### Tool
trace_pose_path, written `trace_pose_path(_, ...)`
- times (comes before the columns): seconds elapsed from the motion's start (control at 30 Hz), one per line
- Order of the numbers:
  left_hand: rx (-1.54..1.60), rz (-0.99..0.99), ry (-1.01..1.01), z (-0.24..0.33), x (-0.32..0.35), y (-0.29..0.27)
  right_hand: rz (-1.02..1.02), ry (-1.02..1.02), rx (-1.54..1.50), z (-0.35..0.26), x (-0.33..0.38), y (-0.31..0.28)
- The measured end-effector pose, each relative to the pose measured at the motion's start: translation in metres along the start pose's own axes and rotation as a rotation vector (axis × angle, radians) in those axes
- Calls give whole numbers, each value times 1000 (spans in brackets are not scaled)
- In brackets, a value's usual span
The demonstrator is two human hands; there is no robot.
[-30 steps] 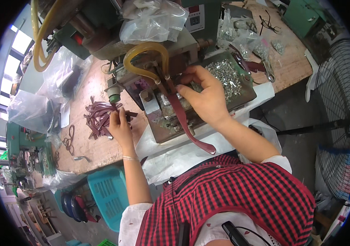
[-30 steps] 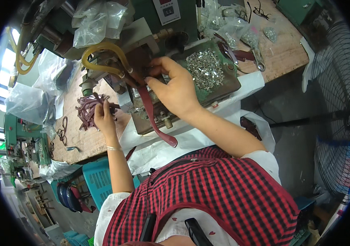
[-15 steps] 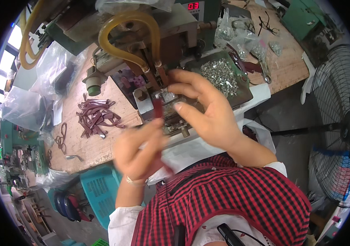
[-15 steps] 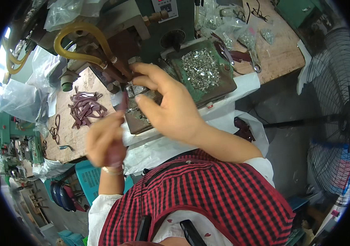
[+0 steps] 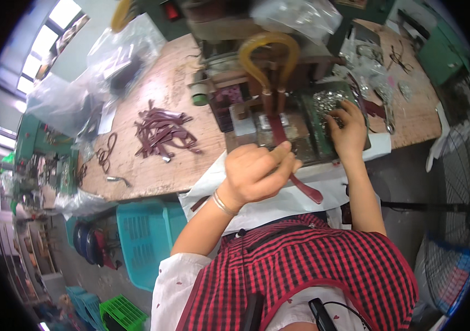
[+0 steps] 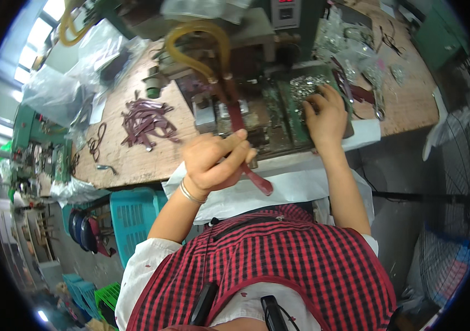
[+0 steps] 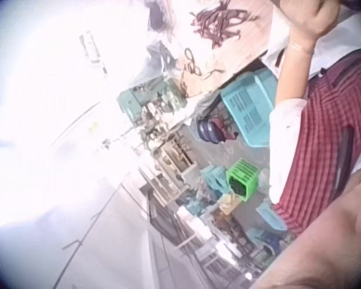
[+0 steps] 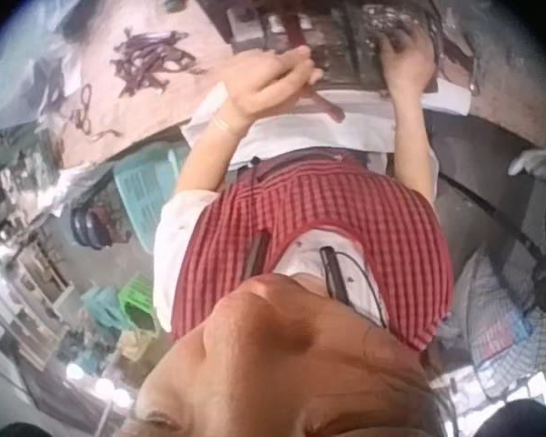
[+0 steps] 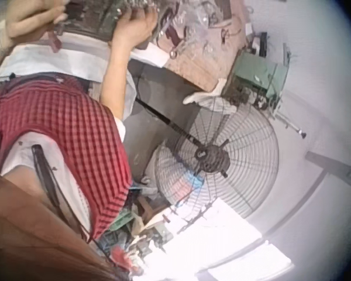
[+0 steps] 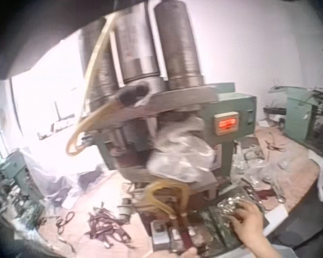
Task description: The person repeatedly places a reddish strap into a press-like machine, inserts small metal hardware pieces, and operates the press to attach the hardware. Finished strap segments are set aside on the table. The person handles straps and metal pieces by hand throughout.
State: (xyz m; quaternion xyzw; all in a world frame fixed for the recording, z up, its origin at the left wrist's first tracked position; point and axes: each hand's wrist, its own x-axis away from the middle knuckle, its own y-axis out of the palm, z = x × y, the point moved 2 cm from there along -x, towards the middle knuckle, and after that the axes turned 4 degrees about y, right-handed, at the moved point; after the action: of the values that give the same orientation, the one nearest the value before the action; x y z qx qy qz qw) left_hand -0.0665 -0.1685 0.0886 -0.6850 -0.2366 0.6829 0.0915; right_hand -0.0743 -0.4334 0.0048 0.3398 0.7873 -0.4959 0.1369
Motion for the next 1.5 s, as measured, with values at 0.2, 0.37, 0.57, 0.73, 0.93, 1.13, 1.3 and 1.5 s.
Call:
trace_pose_path(0.2, 71, -162, -298, 28, 1, -46, 17, 441, -625, 16, 7, -12)
trace_pose_path(0.37, -466, 109, -517, -15, 25, -119, 120, 670, -1120, 39, 11, 6)
trace_pose_path(0.57, -643, -919, -264, -128, 123, -105, 37, 487, -1005, -33, -18, 17)
trace_pose_path(0.73, -523, -864, -347, -158, 153, -94, 80, 438, -807, -10, -3, 12)
trace_pose_path(0.93, -429, -71, -948, -126, 121, -140, 78, 434, -487, 19, 38, -56)
trace_pose_path(1.13, -716, -324, -1070, -117, 182, -149, -187, 329, -623, -22, 31, -74)
trace_pose_path(1.3, -423, -61, -921, -112, 122, -94, -178, 69, -784, -107, -17, -52)
trace_pose_path(1.5, 133, 307, -1096, -72, 114, -63, -282, 253, -1059, -126, -9, -16)
